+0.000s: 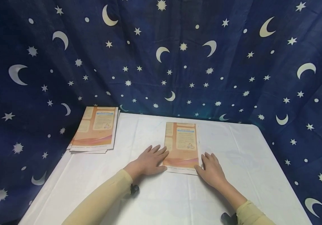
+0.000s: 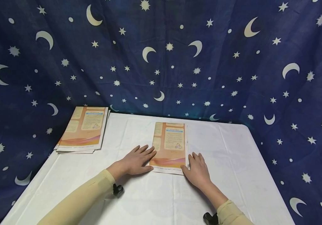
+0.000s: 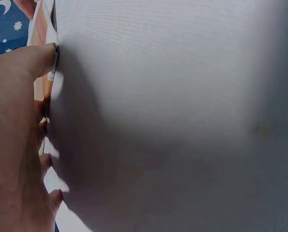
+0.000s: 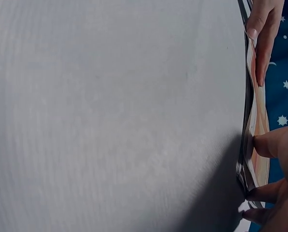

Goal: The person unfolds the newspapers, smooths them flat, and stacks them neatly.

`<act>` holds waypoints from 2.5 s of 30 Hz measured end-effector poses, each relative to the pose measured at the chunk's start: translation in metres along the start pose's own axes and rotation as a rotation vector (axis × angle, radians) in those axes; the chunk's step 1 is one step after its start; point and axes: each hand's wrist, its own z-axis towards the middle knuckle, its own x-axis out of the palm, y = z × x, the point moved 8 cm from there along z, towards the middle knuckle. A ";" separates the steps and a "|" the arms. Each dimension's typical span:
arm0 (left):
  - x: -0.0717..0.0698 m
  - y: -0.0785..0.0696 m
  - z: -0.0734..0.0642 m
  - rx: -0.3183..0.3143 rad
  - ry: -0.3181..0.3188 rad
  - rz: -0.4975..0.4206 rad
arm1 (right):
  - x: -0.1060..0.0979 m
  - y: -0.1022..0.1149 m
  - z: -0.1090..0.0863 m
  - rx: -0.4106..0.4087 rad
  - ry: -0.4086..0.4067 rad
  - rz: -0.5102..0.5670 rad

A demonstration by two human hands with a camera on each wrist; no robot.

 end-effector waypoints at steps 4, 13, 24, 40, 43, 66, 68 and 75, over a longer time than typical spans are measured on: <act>0.002 0.000 0.002 0.001 0.006 0.009 | 0.000 0.000 0.001 0.001 -0.015 0.053; -0.001 -0.001 0.000 0.006 0.006 -0.009 | -0.003 0.012 0.002 -0.014 -0.040 0.234; 0.000 -0.001 0.000 0.009 0.007 -0.012 | -0.007 0.031 -0.004 -0.021 -0.042 0.390; -0.007 0.000 -0.002 0.027 -0.021 -0.097 | 0.002 0.065 -0.013 -0.057 0.000 0.866; -0.010 0.004 0.000 0.017 -0.026 -0.254 | 0.011 0.075 -0.015 -0.071 0.043 0.857; -0.103 0.095 -0.033 -0.424 -0.219 -1.643 | 0.031 0.202 0.024 -0.198 0.150 0.929; -0.098 0.104 -0.036 -0.449 -0.214 -1.649 | 0.037 0.209 0.025 -0.206 0.170 0.889; -0.082 0.124 -0.045 -0.523 -0.180 -1.562 | 0.057 0.221 0.022 -0.280 0.278 0.705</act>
